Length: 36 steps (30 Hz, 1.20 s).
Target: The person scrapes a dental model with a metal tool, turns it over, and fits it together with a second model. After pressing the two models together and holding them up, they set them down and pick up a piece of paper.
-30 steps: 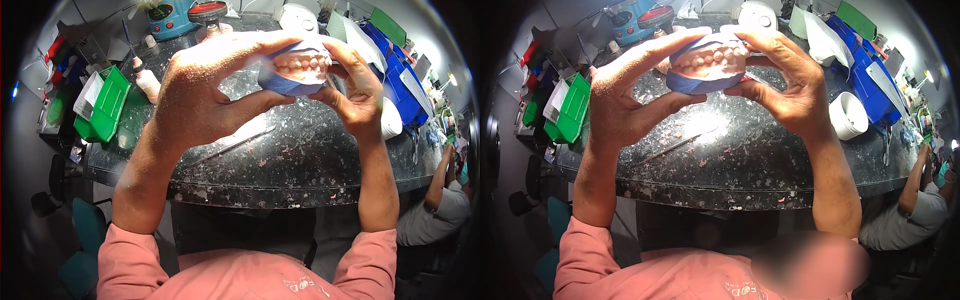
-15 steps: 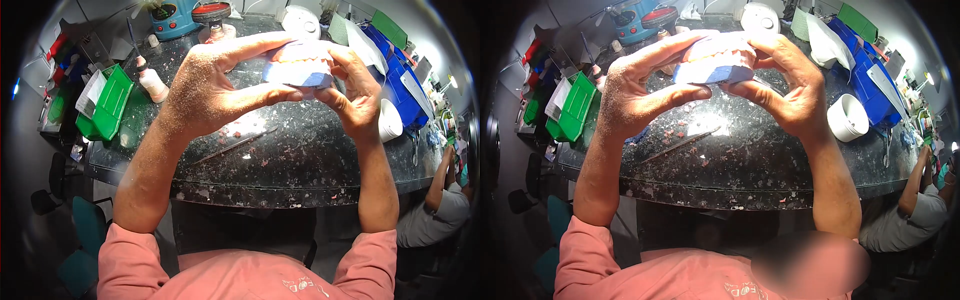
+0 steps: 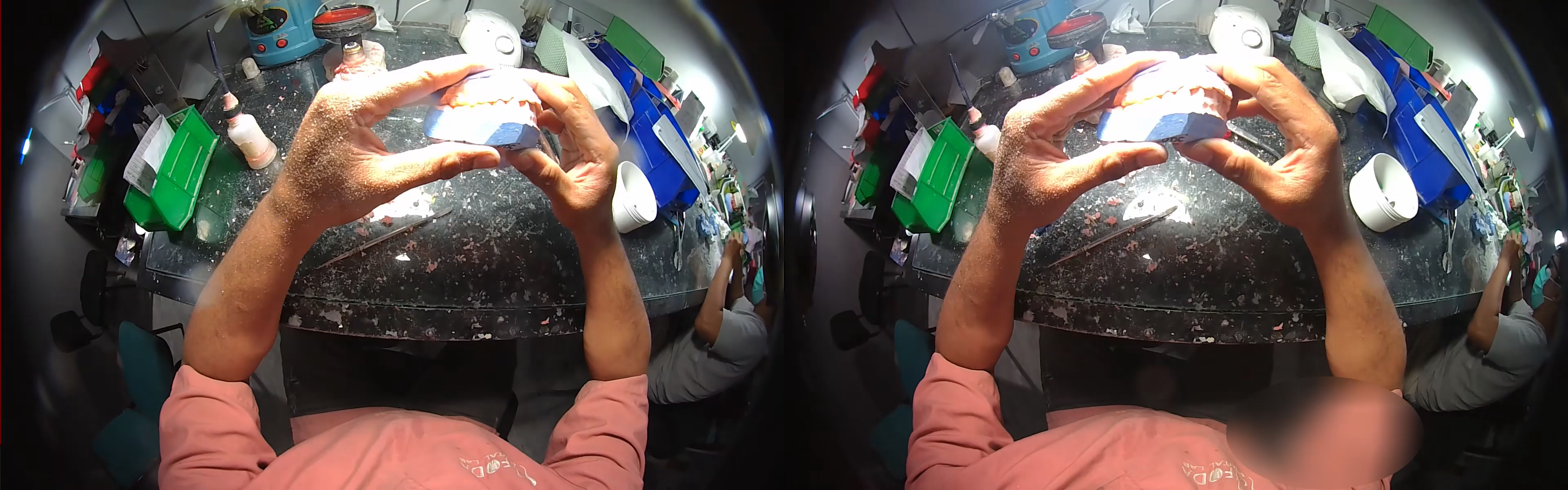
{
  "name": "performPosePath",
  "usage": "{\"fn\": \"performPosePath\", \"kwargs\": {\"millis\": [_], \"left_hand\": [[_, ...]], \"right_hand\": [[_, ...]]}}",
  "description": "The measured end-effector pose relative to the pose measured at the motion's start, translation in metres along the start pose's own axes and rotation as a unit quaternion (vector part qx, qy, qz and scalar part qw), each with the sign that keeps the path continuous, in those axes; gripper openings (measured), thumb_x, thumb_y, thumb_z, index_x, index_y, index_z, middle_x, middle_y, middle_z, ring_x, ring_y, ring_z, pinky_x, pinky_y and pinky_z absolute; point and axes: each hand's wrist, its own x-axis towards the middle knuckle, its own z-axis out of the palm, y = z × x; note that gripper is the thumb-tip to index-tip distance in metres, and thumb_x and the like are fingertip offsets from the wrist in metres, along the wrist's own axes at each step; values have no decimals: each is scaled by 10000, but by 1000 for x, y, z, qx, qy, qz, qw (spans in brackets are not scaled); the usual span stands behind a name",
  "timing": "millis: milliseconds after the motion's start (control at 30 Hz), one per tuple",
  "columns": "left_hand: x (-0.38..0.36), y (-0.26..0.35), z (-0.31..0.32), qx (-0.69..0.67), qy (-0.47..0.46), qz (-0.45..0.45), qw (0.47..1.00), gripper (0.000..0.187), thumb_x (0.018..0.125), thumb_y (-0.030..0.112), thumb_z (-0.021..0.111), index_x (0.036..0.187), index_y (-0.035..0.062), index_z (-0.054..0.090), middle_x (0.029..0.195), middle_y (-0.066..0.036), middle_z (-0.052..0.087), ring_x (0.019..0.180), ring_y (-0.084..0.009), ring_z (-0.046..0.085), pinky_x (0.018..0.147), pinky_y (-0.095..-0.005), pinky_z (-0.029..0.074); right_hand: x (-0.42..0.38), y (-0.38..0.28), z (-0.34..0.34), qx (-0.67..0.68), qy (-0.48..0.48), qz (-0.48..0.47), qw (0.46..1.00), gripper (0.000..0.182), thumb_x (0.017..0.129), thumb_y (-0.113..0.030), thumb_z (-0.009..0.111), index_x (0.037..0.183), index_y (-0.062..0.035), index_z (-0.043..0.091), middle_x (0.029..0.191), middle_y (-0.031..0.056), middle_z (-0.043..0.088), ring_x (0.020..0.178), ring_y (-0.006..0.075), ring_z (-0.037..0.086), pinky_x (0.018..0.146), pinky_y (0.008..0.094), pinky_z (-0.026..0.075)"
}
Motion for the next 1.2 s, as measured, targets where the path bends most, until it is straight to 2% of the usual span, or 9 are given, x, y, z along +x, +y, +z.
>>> {"fn": "performPosePath", "kwargs": {"millis": [267, 533, 600, 733, 800, 1067, 1200], "left_hand": [[1, 2, -1, -36, 2, 6, 999, 667, 704, 304, 878, 1278, 69, 632, 1187, -108, 686, 1138, -203, 630, 1085, -401, 411], [2, -2, 7, -116, 24, 63, 991, 691, 689, 64, 856, 1319, 49, 574, 1286, -131, 627, 1184, -236, 608, 1040, -392, 484], [1, -4, 8, -113, 26, 67, 991, 691, 686, 61, 855, 1318, 49, 575, 1286, -130, 628, 1188, -234, 606, 1038, -391, 487], [0, -4, 7, -94, 21, 69, 993, 683, 685, 65, 854, 1311, 52, 580, 1284, -122, 630, 1192, -228, 606, 1041, -391, 487], [0, -4, 7, -100, 23, 69, 992, 681, 687, 67, 853, 1310, 55, 579, 1285, -118, 630, 1193, -226, 606, 1042, -391, 487], [-1, -4, 8, -99, 27, 74, 992, 697, 691, 73, 854, 1323, 63, 562, 1292, -113, 627, 1203, -228, 599, 1048, -388, 483], [-1, -2, 8, -97, 27, 53, 993, 712, 688, 82, 861, 1328, 39, 553, 1288, -124, 626, 1201, -221, 597, 1050, -386, 478]], "right_hand": [[1, -2, 0, 1, 6, -3, 1000, 576, 746, -195, 842, 1244, -10, 621, 1184, 132, 620, 1038, 210, 647, 856, 322, 557], [2, -4, 2, -36, 33, -35, 998, 580, 725, -124, 839, 1255, -35, 624, 1231, 129, 621, 1084, 218, 628, 835, 328, 562], [1, -6, -1, -74, -18, -21, 997, 652, 782, -161, 814, 1329, 48, 528, 1278, 162, 549, 1187, 241, 546, 970, 367, 472], [1, -6, -2, -104, -20, -34, 994, 645, 785, -161, 812, 1326, 52, 530, 1273, 164, 553, 1192, 247, 543, 989, 377, 459], [2, -6, 0, -122, 27, -46, 991, 595, 716, -174, 840, 1265, -71, 634, 1206, 101, 642, 1086, 228, 621, 940, 363, 502], [2, -5, 1, -123, 34, -54, 990, 594, 716, -188, 840, 1262, -75, 636, 1204, 92, 644, 1099, 236, 614, 955, 370, 494], [3, -6, 0, -137, 31, -55, 989, 586, 721, -199, 839, 1255, -65, 637, 1192, 97, 649, 1088, 233, 620, 946, 365, 498]]}}
